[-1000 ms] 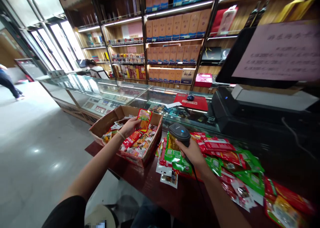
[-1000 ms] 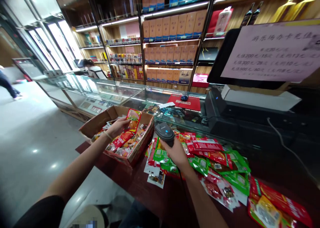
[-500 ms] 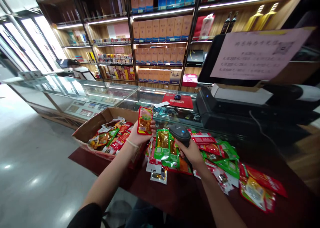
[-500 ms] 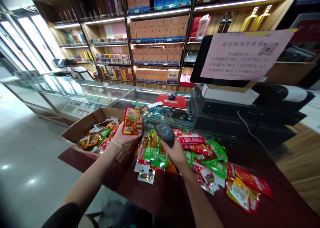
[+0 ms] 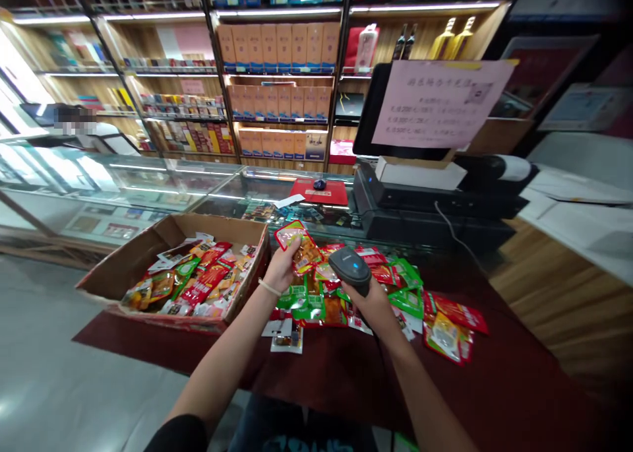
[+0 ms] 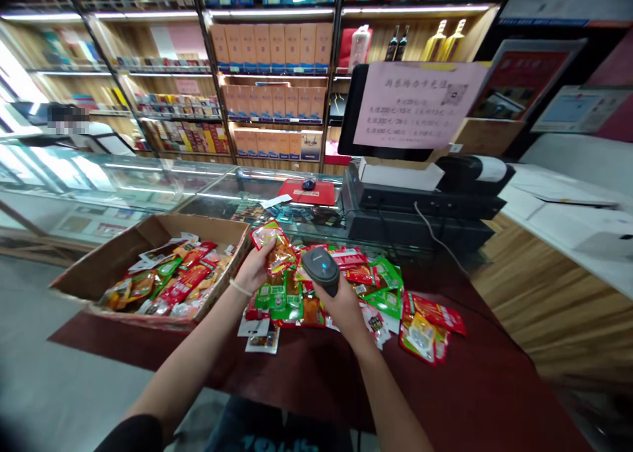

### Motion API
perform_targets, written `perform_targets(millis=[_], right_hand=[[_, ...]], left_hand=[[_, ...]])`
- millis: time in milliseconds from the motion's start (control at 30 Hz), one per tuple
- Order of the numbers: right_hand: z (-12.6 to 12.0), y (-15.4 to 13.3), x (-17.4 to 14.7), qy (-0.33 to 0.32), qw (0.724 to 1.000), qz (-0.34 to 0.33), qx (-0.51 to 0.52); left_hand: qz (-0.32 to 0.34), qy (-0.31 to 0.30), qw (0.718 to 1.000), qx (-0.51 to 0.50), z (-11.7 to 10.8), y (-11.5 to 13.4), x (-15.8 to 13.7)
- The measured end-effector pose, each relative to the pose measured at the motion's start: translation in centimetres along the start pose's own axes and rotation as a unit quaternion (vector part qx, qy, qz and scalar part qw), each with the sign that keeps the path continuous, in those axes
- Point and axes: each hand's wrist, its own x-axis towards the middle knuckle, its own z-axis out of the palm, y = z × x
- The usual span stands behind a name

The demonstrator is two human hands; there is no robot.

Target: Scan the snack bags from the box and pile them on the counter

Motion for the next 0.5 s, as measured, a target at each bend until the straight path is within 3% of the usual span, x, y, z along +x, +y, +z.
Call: perform_targets(millis=[133,267,500], right_hand=[[-1.3,0.7,-1.2,-0.036,0.995,-0.027,-0.094],[-2.0,0.7,-2.2,-0.075,0.99,-0.025,-0.115],[-2.3,1.0,-2.8,-0.097,0.988,-0.014,-0.118]], left_hand=[[-0.008,-0.005,0.999,-0.051,0.1,-1.5,1.4],[-0.015,-0.018,0.993,-0.119,0.0,-2.5,2.3],[-0.016,-0.048,0.994,-0.092,0.4,-3.0,2.0]])
